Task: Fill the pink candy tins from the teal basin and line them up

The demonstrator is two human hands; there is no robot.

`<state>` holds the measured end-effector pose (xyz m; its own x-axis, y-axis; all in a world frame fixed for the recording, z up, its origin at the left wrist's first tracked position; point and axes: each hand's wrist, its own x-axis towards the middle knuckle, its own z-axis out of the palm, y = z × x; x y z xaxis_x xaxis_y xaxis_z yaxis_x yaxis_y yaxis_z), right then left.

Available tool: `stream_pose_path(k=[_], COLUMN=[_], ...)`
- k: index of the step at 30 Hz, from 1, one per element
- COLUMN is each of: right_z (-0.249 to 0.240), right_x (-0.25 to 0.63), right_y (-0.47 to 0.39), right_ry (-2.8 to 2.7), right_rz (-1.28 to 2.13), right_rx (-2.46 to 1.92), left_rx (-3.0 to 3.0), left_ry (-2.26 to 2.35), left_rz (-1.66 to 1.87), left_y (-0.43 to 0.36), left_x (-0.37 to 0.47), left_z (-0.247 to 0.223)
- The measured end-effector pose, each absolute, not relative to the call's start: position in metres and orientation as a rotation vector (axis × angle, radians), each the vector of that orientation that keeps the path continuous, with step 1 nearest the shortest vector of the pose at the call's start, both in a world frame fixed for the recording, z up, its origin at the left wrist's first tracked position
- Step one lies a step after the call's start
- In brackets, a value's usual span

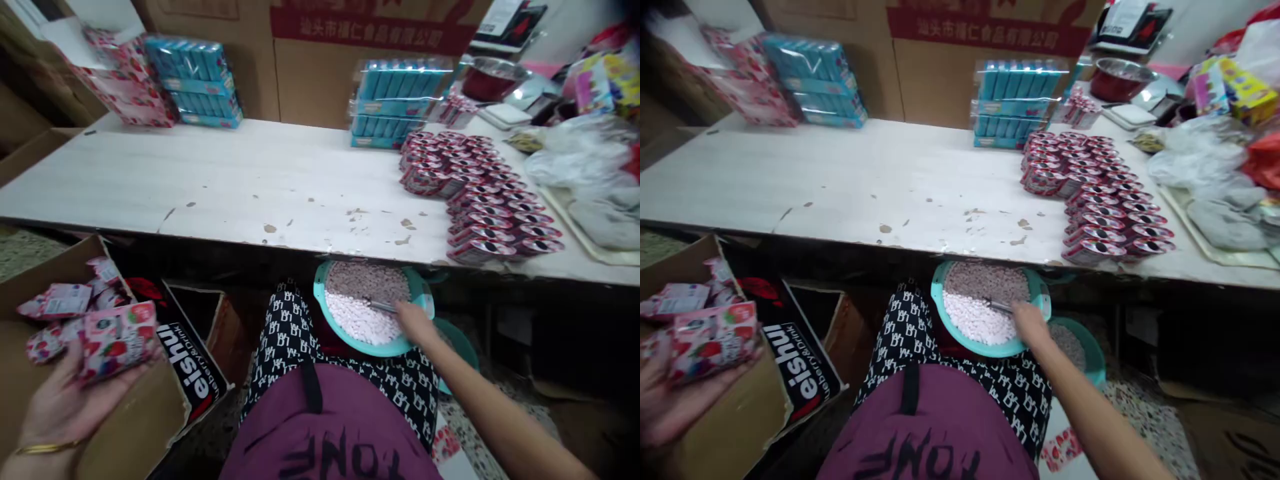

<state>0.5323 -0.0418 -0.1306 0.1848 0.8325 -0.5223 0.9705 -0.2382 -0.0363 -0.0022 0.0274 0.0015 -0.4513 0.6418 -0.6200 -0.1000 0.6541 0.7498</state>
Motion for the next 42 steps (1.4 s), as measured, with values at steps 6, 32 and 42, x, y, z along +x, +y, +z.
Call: stream_pose_path(k=[6, 32, 42], right_z=[-0.178, 0.002, -0.049], right_x=[0.482, 0.476, 0.531], right_y=[-0.014, 0.015, -0.021], right_ry=[1.733, 1.879, 1.724], right_rz=[-0.945, -0.527, -0.533], right_rx=[2.314, 1.969, 2.128], left_rx=[0.342, 1.451, 0.92], left_ry=[1.308, 1.355, 1.347], left_rz=[0.594, 0.394, 0.663], left_y=[0.047, 0.059, 0.063], left_x=[0.148, 0.336, 0.325], left_z=[-0.032, -0.164, -0.149])
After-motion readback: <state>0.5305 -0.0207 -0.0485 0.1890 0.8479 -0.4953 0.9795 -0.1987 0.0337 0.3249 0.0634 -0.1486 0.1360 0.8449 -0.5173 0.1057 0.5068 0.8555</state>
